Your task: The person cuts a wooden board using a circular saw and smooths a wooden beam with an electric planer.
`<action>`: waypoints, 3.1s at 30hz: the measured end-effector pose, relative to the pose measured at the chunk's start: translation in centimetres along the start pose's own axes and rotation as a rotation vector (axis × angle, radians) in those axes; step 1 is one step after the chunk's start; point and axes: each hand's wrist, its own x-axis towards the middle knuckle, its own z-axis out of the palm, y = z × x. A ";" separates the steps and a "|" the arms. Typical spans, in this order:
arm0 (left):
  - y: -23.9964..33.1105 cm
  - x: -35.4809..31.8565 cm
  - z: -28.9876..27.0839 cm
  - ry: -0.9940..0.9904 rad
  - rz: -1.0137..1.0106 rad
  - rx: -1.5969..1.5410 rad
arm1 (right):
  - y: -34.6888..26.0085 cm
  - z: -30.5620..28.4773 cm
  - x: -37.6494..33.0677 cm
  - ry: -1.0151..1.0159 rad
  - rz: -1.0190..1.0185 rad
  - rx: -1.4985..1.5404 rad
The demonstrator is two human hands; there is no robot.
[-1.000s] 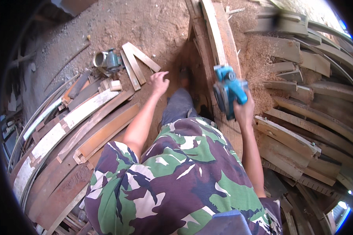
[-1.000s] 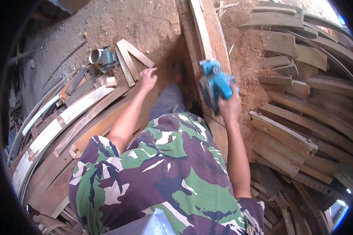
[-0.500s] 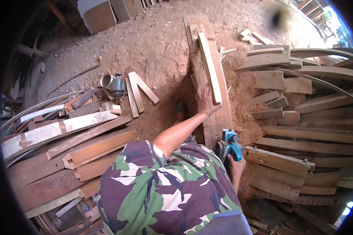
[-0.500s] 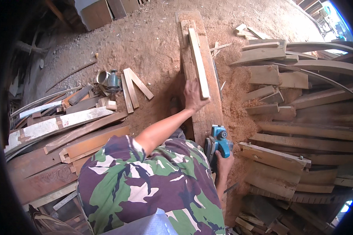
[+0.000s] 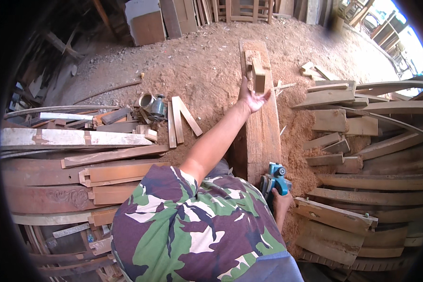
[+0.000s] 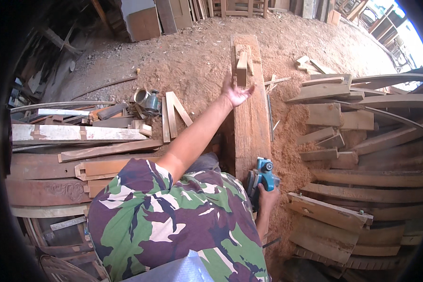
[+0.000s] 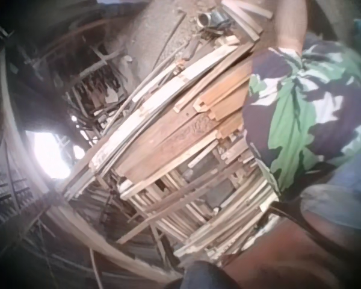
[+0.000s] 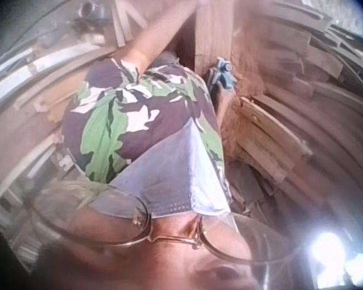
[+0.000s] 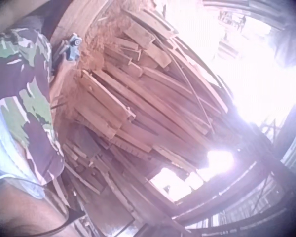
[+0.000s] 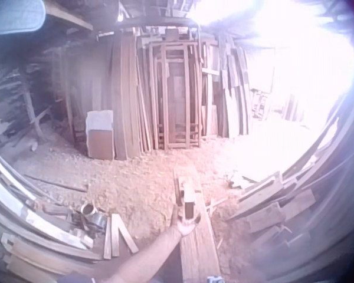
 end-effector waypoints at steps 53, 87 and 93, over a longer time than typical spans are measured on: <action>0.2 -17.3 -2.0 -0.209 -0.215 0.898 | -8.5 2.5 2.6 0.107 -0.411 -0.351; 8.3 -18.8 -36.8 0.302 0.064 2.137 | -11.5 11.9 10.0 0.094 -0.407 -0.718; -0.2 -12.9 -26.1 -0.347 0.496 2.077 | -2.5 1.9 -2.7 0.101 0.064 -0.428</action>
